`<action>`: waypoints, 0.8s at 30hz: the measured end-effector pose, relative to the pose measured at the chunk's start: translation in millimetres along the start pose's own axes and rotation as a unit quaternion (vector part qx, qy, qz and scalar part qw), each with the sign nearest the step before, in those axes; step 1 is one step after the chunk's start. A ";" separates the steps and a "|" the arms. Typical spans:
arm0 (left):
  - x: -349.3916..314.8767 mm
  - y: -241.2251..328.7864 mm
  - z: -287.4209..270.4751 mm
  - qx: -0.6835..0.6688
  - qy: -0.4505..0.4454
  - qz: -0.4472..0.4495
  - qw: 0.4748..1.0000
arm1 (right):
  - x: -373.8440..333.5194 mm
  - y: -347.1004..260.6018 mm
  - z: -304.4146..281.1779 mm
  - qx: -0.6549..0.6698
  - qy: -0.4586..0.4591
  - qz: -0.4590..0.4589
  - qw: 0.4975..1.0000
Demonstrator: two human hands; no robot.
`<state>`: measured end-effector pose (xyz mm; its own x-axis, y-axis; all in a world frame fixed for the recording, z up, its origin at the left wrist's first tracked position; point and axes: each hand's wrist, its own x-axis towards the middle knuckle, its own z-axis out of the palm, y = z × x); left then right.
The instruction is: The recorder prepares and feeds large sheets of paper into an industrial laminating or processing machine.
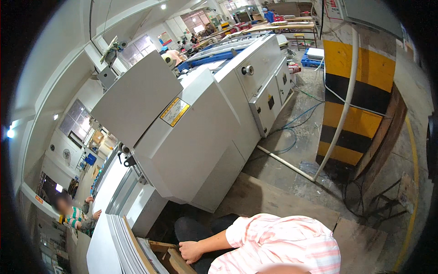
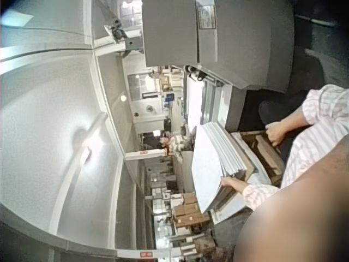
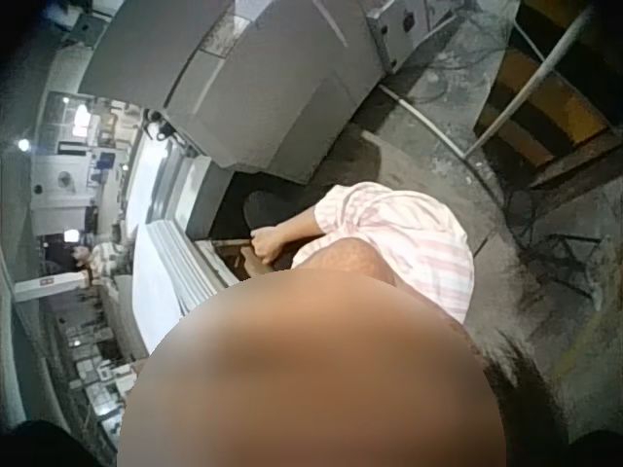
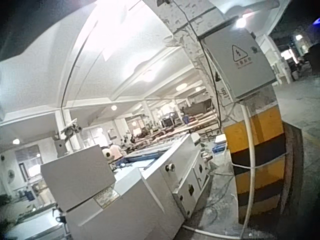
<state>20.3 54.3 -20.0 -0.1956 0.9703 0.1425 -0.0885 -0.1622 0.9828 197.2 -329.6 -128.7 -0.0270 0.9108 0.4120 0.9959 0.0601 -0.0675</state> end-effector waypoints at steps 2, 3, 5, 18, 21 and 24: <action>1.8 -4.8 0.2 0.002 0.007 -0.006 1.000 | 0.5 1.1 -1.3 0.005 -0.004 0.005 1.000; 3.3 -6.9 -0.7 0.003 0.011 -0.009 1.000 | 1.4 1.1 -1.7 0.011 -0.005 0.009 1.000; 6.2 -9.7 -4.4 0.005 0.023 -0.014 1.000 | 4.0 0.5 -2.2 0.021 -0.011 0.005 1.000; 18.3 -5.1 -0.8 0.021 0.034 0.018 0.999 | 13.7 1.5 3.2 0.043 -0.025 -0.022 0.999; 17.9 -7.5 -1.7 0.024 0.031 0.030 0.999 | 15.0 1.1 8.1 0.055 -0.008 -0.029 0.998; 18.3 -12.1 -6.6 0.028 0.030 0.041 0.998 | 16.4 0.2 11.8 0.068 0.000 -0.028 0.997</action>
<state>11.4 72.7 -30.1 -0.2576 0.9416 0.2167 -0.0163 -0.2285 0.9734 195.9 -309.8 -132.7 -0.0825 0.9043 0.4189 0.9720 0.1658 -0.1665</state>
